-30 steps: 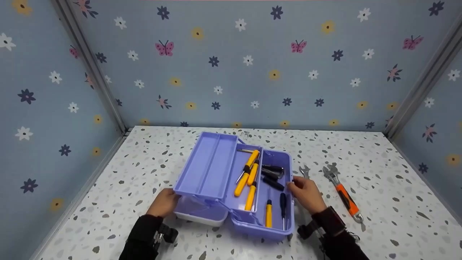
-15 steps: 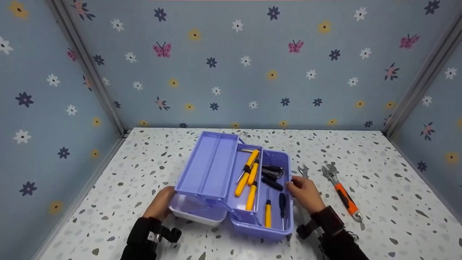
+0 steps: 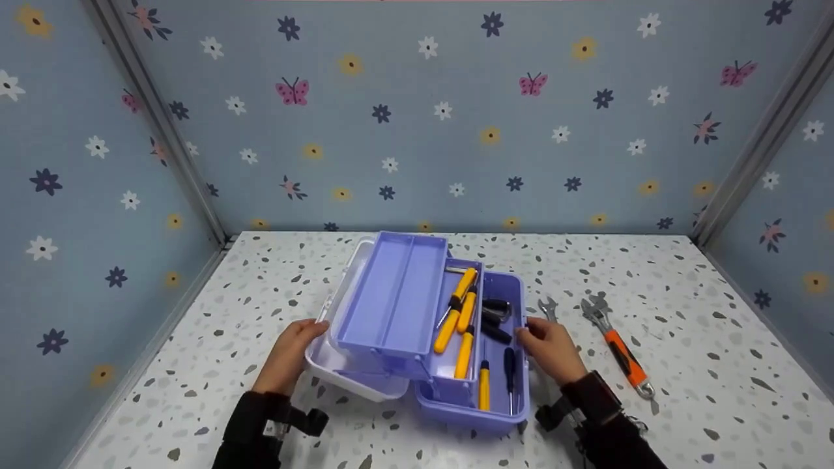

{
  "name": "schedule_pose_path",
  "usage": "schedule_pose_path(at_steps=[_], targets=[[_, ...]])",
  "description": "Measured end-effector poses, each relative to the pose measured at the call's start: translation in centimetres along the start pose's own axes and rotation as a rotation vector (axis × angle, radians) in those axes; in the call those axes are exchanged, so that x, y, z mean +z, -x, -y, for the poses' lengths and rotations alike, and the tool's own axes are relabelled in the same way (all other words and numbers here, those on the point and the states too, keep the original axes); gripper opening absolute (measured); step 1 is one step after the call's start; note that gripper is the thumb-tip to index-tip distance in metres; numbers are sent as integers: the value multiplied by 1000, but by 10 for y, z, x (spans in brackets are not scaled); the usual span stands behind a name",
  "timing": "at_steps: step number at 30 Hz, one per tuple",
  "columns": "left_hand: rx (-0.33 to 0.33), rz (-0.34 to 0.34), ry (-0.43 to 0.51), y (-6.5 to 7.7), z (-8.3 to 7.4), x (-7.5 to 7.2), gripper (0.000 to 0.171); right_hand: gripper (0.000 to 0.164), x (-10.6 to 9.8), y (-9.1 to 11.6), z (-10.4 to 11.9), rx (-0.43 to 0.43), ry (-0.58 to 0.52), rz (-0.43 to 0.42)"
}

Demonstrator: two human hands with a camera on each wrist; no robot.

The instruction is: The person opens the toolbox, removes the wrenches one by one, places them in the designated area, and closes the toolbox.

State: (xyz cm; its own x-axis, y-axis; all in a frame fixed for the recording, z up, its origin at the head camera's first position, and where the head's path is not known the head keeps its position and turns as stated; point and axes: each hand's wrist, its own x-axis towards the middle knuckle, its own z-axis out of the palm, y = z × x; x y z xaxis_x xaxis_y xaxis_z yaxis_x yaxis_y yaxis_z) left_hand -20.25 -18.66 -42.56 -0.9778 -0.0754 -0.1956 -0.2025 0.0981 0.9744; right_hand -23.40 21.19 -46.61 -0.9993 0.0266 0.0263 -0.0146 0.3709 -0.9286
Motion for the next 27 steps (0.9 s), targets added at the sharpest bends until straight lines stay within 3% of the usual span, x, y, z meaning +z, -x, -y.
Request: schedule_pose_path(at_steps=[9,20,24,27], targets=[[113,-23,-15,22,-30,19,63,35,-4,-2,1,50,28,15],[400,-34,-114,42,-49,56,61,36,-4,1,8,74,12,47],[534,30,-76,46,-49,69,57,34,-4,2,12,74,8,47],[591,76,-84,48,-45,80,60,33,-3,1,7,63,-28,38]])
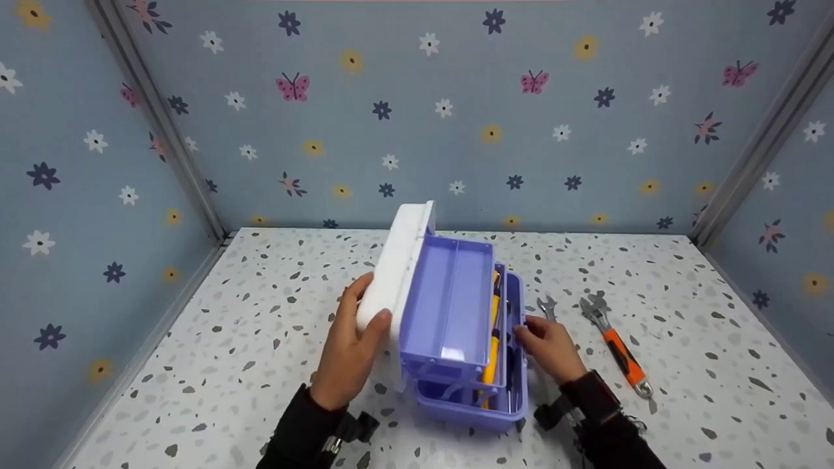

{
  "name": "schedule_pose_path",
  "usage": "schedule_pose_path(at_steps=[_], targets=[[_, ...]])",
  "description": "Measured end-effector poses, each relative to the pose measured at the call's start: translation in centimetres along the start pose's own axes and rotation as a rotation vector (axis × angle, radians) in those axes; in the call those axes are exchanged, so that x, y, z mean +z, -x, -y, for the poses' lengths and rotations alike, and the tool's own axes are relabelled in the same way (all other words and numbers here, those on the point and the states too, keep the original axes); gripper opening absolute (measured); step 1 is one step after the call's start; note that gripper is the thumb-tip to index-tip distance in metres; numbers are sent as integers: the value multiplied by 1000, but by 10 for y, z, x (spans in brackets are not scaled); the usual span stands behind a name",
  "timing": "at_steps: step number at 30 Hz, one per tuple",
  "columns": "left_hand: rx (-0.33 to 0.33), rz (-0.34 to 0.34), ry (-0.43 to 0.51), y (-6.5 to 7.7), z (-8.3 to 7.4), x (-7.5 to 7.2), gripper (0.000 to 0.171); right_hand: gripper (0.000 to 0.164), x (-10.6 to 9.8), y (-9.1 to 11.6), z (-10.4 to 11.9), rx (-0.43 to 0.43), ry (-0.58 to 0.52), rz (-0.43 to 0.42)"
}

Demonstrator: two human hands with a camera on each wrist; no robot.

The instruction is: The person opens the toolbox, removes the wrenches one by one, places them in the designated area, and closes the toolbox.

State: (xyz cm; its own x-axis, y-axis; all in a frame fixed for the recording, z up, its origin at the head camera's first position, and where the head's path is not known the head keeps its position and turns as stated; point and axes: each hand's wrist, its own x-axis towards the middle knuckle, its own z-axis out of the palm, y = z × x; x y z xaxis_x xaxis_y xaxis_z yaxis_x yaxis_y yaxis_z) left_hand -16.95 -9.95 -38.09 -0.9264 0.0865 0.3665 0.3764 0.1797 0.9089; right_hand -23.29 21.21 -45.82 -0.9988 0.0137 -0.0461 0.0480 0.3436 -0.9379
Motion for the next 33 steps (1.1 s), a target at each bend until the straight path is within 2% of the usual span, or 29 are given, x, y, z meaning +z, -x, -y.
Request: schedule_pose_path(at_steps=[4,10,13,16,26,33], targets=[[20,25,-69,1,4,14,70,30,3,-1,-7,-24,-41,-23],[71,7,-172,1,9,35,77,29,6,0,-8,-30,-63,-49],[113,-5,-225,1,8,46,76,33,6,0,-7,-7,-91,-59],[182,-16,-294,0,7,57,74,36,6,0,-7,14,-109,-65],[445,-60,-689,8,6,94,78,37,4,-1,-7,44,-128,-61],[542,-21,-922,13,10,117,78,37,5,1,-7,11,-139,-53]])
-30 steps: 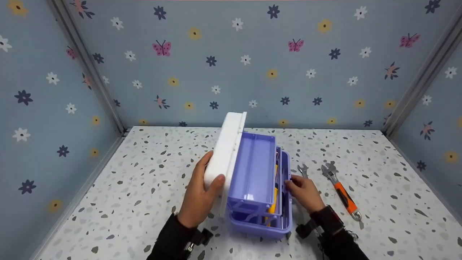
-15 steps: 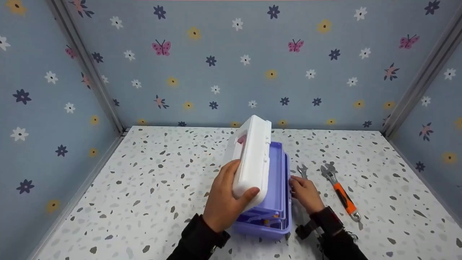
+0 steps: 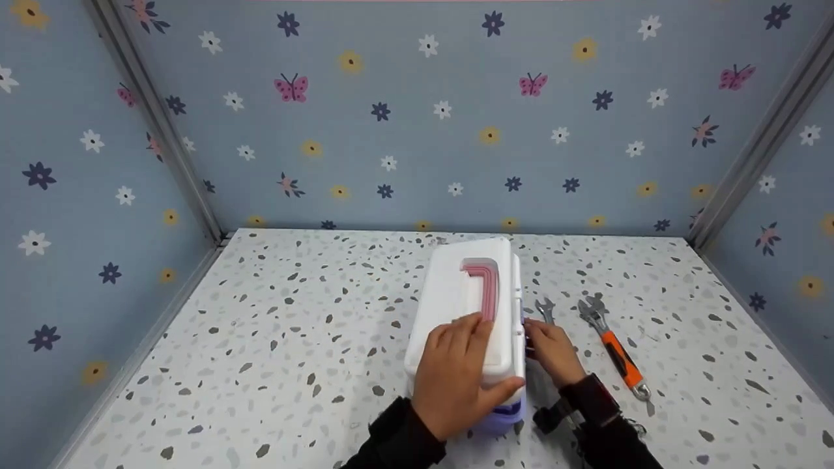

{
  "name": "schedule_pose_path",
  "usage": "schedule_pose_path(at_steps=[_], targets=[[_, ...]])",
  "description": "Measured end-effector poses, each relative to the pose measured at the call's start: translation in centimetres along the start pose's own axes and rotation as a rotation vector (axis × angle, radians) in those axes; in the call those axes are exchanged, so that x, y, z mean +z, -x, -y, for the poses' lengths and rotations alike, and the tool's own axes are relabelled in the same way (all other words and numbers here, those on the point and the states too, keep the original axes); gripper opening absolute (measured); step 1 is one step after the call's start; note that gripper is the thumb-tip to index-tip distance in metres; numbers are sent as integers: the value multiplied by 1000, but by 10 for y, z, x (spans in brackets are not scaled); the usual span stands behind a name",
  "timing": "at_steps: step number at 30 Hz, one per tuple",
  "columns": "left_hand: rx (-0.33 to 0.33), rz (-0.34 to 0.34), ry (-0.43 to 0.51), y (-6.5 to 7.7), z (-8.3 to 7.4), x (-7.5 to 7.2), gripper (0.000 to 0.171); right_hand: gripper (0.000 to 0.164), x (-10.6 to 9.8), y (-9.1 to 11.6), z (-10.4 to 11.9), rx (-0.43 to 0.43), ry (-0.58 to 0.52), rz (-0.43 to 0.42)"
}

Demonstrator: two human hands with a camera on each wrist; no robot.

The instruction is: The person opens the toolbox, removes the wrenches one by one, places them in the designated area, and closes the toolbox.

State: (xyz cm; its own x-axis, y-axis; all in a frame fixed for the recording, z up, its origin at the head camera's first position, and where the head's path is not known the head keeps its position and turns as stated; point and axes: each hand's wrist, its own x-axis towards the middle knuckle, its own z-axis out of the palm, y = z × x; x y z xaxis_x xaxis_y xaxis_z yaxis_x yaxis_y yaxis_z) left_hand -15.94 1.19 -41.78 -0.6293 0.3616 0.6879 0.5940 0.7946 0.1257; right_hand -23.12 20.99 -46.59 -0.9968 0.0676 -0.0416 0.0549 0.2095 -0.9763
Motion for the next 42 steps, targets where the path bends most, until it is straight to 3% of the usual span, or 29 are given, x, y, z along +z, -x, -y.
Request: schedule_pose_path(at_steps=[6,10,26,33,39,42], targets=[[84,5,-143,4,-7,11,82,37,1,-1,-1,1,-12,-7],[102,30,-190,6,-11,16,83,37,1,-2,-1,28,-23,-19],[108,80,-243,10,-16,24,82,37,-4,-3,-1,39,-8,12],[114,59,-250,11,-17,26,81,38,-21,-4,3,-4,64,122],[104,91,-251,10,-17,24,82,45,-40,-5,-2,-132,254,325],[102,106,-249,10,-18,23,82,52,-44,-6,-6,-176,288,413]])
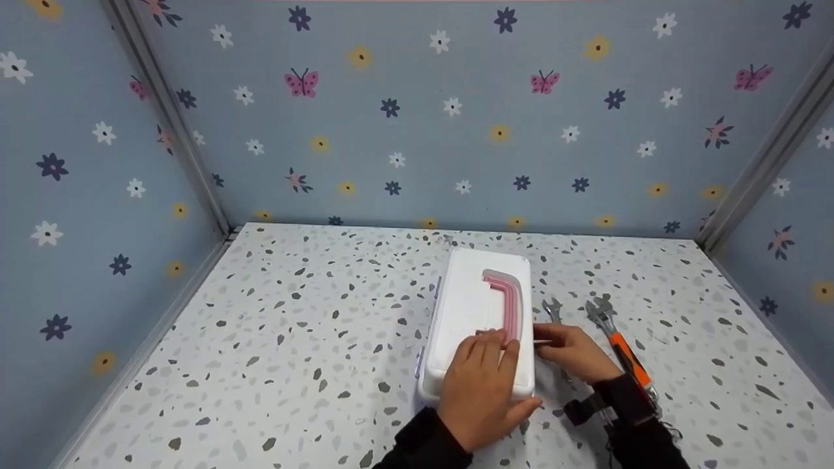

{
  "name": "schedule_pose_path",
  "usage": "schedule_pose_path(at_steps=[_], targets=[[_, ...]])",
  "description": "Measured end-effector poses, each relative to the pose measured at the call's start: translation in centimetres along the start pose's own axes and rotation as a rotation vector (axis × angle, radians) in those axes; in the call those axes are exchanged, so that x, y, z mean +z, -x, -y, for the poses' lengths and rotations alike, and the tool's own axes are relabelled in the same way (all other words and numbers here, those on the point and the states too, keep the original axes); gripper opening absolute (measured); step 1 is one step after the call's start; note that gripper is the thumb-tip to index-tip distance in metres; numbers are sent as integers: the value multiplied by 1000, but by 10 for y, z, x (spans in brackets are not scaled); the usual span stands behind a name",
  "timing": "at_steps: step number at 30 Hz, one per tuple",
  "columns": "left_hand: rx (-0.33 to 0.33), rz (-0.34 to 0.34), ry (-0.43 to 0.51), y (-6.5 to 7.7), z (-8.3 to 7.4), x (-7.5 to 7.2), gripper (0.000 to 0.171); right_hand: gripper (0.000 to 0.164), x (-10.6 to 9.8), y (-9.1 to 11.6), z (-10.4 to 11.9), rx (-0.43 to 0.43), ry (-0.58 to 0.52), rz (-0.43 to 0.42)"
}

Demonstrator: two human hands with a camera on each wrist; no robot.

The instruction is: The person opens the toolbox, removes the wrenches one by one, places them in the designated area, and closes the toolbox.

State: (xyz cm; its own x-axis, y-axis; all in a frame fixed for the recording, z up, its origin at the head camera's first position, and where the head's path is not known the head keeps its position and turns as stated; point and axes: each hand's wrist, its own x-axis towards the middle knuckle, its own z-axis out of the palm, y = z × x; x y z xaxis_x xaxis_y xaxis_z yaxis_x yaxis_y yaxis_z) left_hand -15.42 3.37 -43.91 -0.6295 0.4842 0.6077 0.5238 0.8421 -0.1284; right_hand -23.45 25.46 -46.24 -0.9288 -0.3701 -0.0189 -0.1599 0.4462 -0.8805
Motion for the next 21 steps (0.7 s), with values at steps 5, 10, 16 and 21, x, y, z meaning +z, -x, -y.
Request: schedule_pose_path(at_steps=[5,10,16,21], targets=[[2,-8,-2,0,0,-1,81,65,3,0,-3,-3,7,88],[-3,-25,3,1,0,0,81,62,3,1,-3,5,66,67],[4,-38,-4,1,0,1,80,48,-1,5,-2,15,161,-17],[0,-9,-7,1,-1,0,81,49,-5,11,0,24,206,-70]])
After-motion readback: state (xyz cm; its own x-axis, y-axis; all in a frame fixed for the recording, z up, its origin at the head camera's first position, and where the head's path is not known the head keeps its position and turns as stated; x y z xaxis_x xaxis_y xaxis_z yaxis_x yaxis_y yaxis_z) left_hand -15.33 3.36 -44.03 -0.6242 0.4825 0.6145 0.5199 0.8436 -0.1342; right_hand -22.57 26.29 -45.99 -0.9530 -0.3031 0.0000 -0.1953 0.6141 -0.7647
